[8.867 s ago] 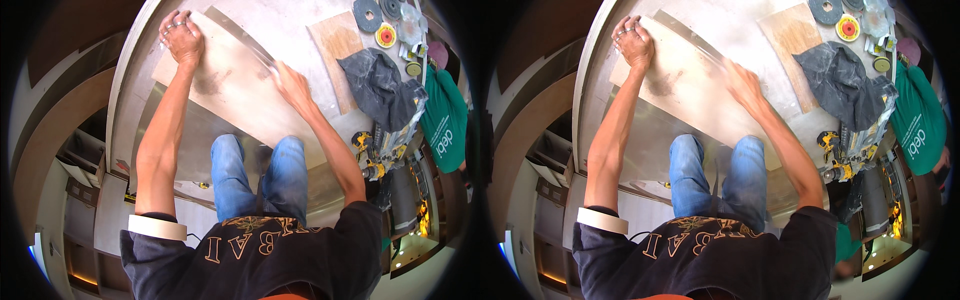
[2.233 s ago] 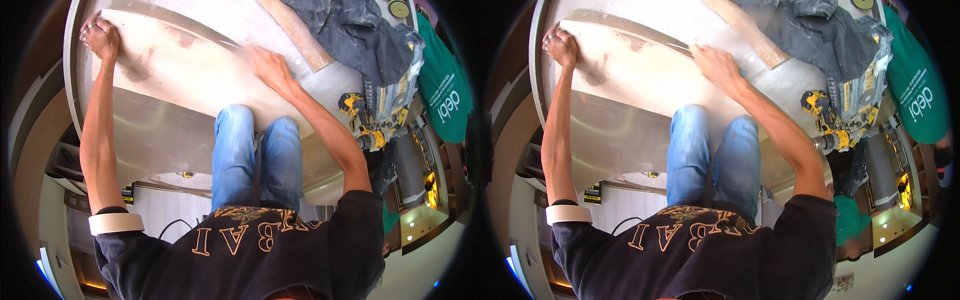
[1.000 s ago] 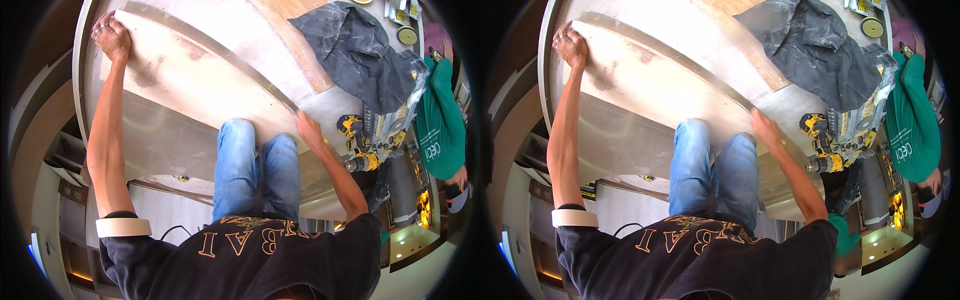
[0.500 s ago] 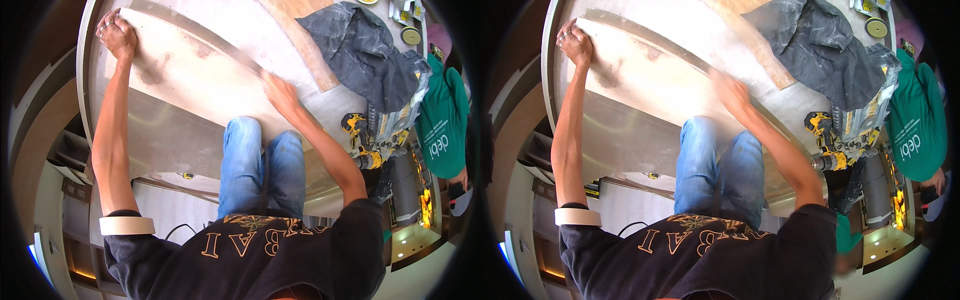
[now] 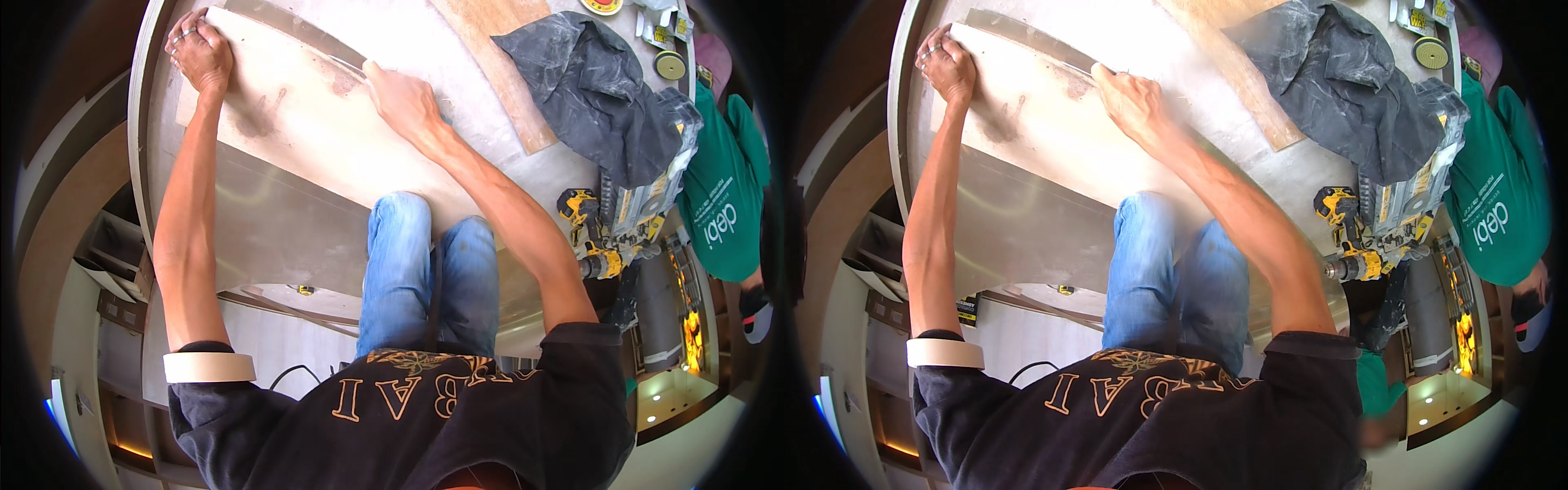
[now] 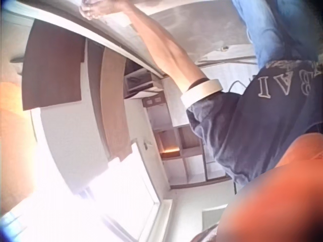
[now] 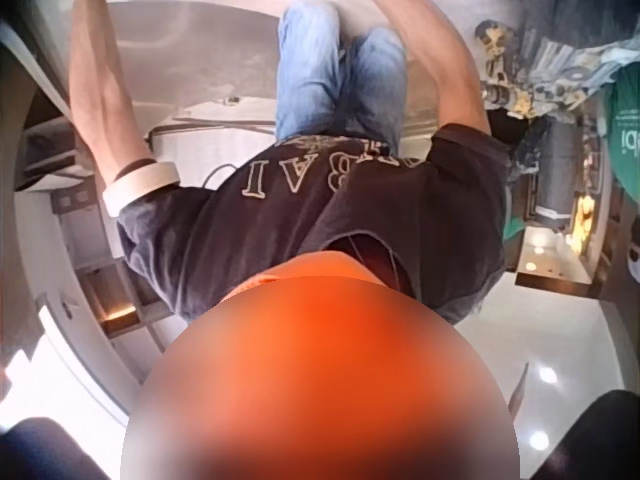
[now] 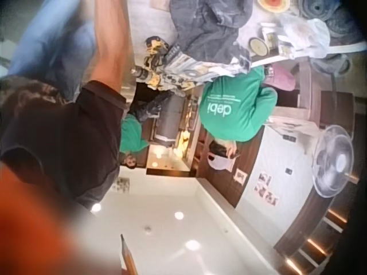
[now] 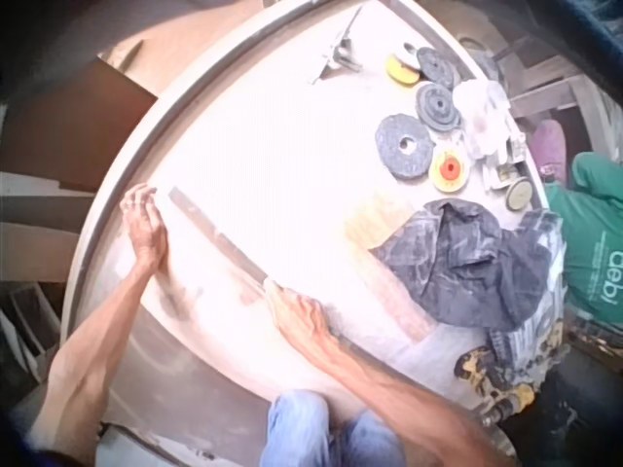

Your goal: The person kneels on the floor and uses a utility knife to trim a wooden template placed on a curved stainless steel countertop. They then use a tape measure and pencil to mark measurements on the template and continue trimming along the marked lines.

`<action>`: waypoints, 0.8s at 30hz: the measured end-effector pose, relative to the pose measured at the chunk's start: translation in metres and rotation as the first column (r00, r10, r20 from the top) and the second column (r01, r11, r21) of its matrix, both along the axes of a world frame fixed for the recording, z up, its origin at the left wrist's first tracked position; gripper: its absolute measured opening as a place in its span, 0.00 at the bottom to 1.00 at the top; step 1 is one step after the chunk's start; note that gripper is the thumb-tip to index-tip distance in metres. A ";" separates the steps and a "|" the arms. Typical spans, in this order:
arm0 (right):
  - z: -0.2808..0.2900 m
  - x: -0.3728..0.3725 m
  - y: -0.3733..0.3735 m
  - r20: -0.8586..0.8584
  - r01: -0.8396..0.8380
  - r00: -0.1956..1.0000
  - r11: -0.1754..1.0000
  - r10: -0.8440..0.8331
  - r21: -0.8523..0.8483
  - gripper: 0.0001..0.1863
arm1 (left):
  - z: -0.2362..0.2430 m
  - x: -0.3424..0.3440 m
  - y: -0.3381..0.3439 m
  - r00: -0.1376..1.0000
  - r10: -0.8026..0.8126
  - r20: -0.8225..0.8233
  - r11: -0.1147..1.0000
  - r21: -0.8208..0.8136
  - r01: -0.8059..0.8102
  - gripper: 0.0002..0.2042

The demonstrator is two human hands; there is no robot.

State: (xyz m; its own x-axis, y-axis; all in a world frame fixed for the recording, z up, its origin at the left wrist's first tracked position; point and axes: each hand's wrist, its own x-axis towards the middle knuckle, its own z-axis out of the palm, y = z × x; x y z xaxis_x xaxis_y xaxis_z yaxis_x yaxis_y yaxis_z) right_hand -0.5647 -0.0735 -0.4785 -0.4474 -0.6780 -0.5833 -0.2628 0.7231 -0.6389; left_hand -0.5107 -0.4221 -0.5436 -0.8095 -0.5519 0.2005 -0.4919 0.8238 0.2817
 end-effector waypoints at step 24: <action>0.022 0.046 0.032 -0.183 0.546 0.822 0.837 -0.540 -0.017 0.14 | 0.003 -0.003 0.011 0.999 0.044 0.026 0.998 0.045 -0.045 0.15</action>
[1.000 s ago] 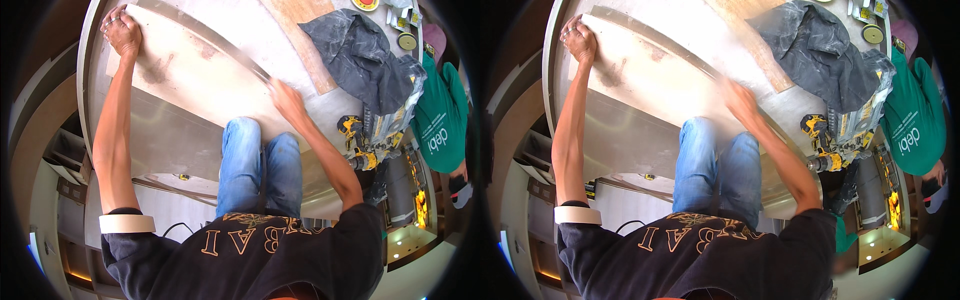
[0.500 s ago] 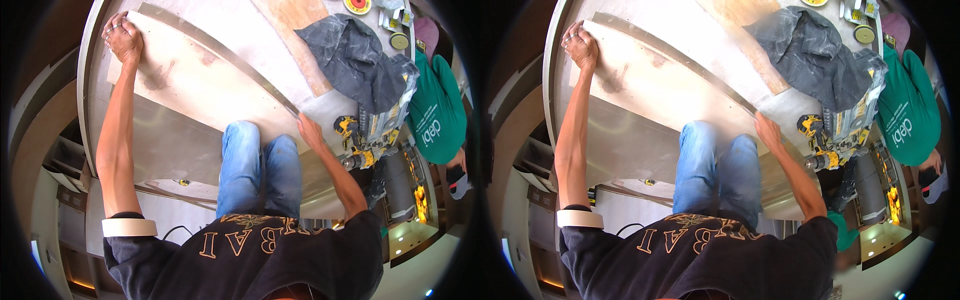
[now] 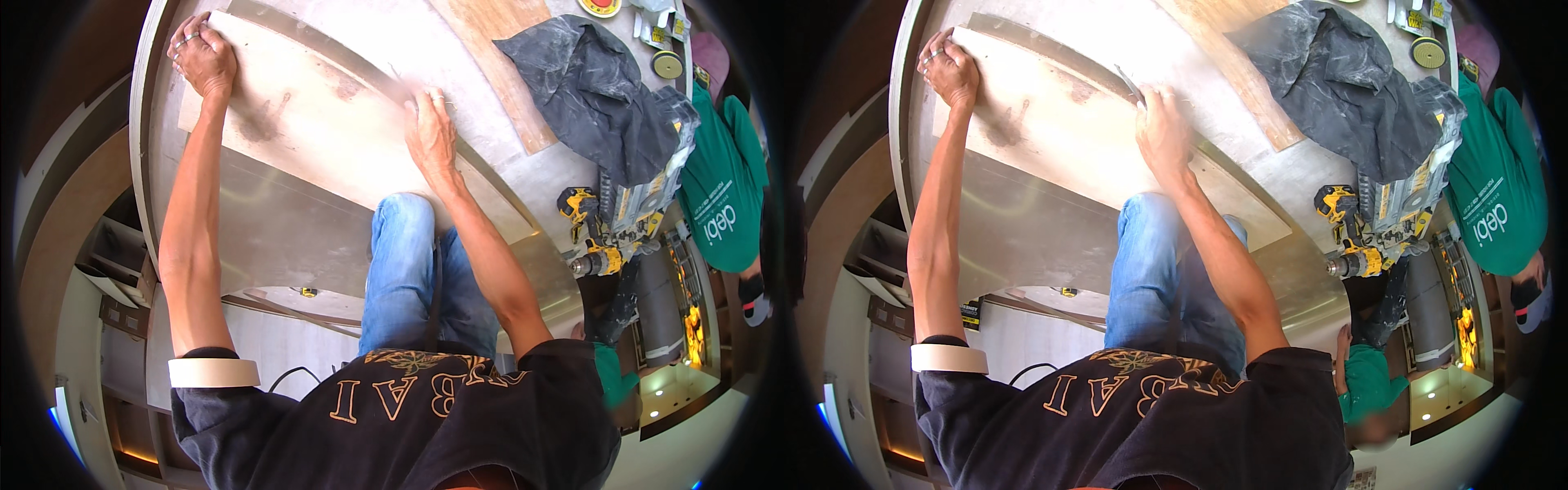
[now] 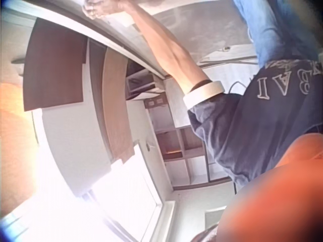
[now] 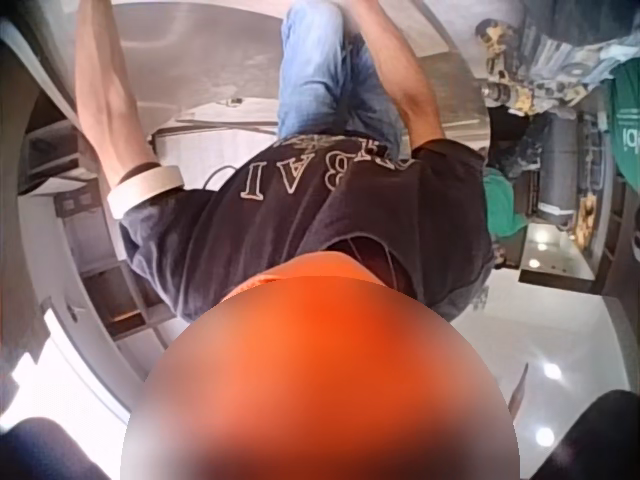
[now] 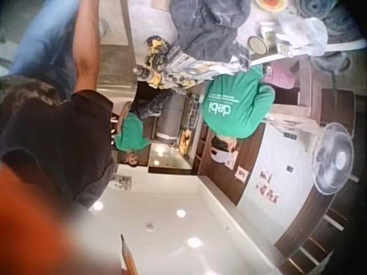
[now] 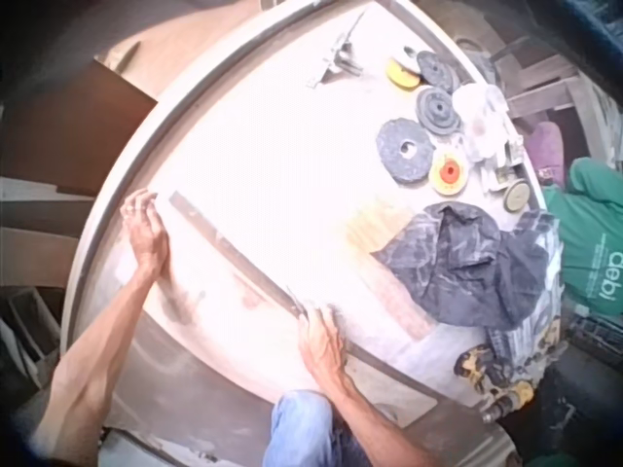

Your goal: The person kneels on the floor and uses a utility knife to trim a wooden template placed on a curved stainless steel countertop. They then use a tape measure and pencil to mark measurements on the template and continue trimming along the marked lines.

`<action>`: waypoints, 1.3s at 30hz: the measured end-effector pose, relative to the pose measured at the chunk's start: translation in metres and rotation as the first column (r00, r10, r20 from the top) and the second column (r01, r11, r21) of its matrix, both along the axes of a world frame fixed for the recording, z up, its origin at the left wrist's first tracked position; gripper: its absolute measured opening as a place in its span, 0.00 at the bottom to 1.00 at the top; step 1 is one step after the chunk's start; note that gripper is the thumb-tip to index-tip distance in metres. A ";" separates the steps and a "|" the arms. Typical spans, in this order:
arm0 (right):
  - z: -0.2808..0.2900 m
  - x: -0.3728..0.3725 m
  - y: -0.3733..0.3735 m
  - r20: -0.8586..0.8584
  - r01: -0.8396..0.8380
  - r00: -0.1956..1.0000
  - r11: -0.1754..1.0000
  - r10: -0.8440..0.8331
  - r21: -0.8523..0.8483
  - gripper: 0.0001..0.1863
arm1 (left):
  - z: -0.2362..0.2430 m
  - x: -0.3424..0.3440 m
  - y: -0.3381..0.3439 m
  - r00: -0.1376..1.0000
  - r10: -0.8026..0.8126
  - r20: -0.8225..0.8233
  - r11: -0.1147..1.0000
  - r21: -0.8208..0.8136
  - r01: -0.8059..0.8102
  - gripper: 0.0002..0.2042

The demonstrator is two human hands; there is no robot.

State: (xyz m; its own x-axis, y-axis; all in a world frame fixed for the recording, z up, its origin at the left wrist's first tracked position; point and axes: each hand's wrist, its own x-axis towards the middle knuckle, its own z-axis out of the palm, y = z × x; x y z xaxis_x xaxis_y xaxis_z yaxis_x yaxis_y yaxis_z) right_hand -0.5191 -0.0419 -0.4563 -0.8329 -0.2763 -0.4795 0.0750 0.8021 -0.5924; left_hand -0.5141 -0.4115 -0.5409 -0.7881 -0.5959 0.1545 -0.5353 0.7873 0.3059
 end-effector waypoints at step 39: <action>-0.004 0.015 0.113 0.191 0.047 0.980 0.996 -0.060 0.071 0.13 | -0.005 0.004 -0.011 0.996 -0.062 0.069 0.995 -0.078 0.067 0.19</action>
State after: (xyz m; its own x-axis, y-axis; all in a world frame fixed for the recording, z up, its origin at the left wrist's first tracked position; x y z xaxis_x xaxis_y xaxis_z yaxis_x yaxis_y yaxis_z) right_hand -0.5037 0.0715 -0.4600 -0.7354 -0.1965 -0.6486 0.2264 0.8308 -0.5085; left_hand -0.5103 -0.4221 -0.5460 -0.8345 -0.5314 0.1459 -0.4999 0.8414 0.2055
